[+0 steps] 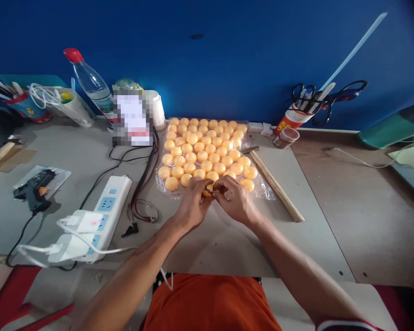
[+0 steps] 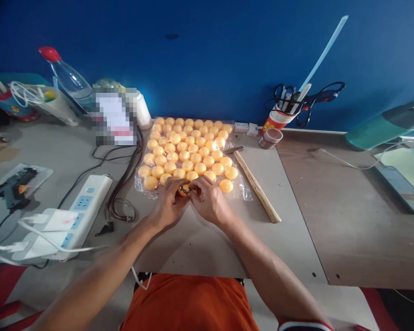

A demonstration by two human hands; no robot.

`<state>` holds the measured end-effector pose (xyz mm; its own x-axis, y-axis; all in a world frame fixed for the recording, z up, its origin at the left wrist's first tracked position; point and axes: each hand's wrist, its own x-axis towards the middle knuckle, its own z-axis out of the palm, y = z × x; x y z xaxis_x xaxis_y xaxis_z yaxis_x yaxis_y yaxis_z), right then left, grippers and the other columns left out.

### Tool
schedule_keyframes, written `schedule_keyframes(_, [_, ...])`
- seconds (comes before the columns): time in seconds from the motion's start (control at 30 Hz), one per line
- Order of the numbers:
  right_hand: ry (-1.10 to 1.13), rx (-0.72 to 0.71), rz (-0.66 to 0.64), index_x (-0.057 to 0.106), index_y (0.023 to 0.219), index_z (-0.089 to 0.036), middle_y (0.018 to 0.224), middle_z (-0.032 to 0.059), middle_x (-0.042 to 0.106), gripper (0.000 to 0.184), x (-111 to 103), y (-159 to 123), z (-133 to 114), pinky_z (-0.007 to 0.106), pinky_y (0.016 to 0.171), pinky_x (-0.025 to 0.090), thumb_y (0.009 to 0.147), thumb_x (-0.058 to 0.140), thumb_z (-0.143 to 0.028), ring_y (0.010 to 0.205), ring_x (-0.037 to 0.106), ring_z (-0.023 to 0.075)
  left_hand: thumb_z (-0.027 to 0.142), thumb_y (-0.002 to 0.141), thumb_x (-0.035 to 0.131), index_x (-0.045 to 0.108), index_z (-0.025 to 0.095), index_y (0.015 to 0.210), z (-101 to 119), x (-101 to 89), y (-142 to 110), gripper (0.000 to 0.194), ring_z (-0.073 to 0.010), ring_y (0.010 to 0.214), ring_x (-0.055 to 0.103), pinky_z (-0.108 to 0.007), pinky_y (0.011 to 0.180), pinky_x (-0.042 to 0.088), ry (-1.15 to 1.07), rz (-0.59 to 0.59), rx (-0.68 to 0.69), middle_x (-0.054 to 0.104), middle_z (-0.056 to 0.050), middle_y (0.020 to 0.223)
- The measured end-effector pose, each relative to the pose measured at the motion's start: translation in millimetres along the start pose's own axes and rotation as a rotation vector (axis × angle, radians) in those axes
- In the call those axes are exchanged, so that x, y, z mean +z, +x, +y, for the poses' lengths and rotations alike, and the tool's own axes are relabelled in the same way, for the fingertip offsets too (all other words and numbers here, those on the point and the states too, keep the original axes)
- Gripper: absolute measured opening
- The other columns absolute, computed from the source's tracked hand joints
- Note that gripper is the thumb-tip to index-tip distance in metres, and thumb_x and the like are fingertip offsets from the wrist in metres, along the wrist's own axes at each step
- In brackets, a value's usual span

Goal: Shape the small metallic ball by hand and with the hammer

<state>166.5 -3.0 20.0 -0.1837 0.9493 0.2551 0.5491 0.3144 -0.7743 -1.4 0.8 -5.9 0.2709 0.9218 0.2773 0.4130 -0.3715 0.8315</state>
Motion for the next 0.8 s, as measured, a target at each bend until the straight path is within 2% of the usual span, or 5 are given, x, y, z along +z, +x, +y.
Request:
schedule_keyframes(0.27, [0.115, 0.135, -0.068, 0.053, 0.069, -0.020, 0.073, -0.0004, 0.056, 0.010, -2, 3, 1, 0.026, 0.063, 0.041, 0.074, 0.060, -0.015, 0.068, 0.050, 0.0134, 0.004, 0.082, 0.061, 0.060, 0.020, 0.116, 0, 0.0, 0, 0.037, -0.0178, 0.097, 0.060, -0.032, 0.084, 0.054, 0.077, -0.023, 0.115, 0.055, -0.007, 0.107])
schedule_keyframes(0.5, [0.385, 0.364, -0.207, 0.055, 0.066, -0.019, 0.066, -0.0025, 0.053, 0.015, -8, 8, 9, 0.028, 0.061, 0.037, 0.068, 0.065, -0.030, 0.064, 0.045, 0.0127, 0.004, 0.082, 0.063, 0.058, 0.020, 0.117, 0, -0.3, 0, 0.039, -0.0193, 0.103, 0.059, -0.034, 0.090, 0.054, 0.057, -0.064, 0.159, 0.055, -0.008, 0.111])
schedule_keyframes(0.8, [0.541, 0.452, -0.293, 0.056, 0.065, -0.019, 0.060, -0.0050, 0.048, 0.014, -15, 9, 17, 0.027, 0.061, 0.029, 0.066, 0.066, -0.026, 0.062, 0.039, 0.0109, 0.007, 0.082, 0.065, 0.057, 0.021, 0.120, 1, -0.3, 0, 0.041, -0.0214, 0.106, 0.059, -0.038, 0.093, 0.054, 0.073, -0.086, 0.184, 0.056, -0.009, 0.113])
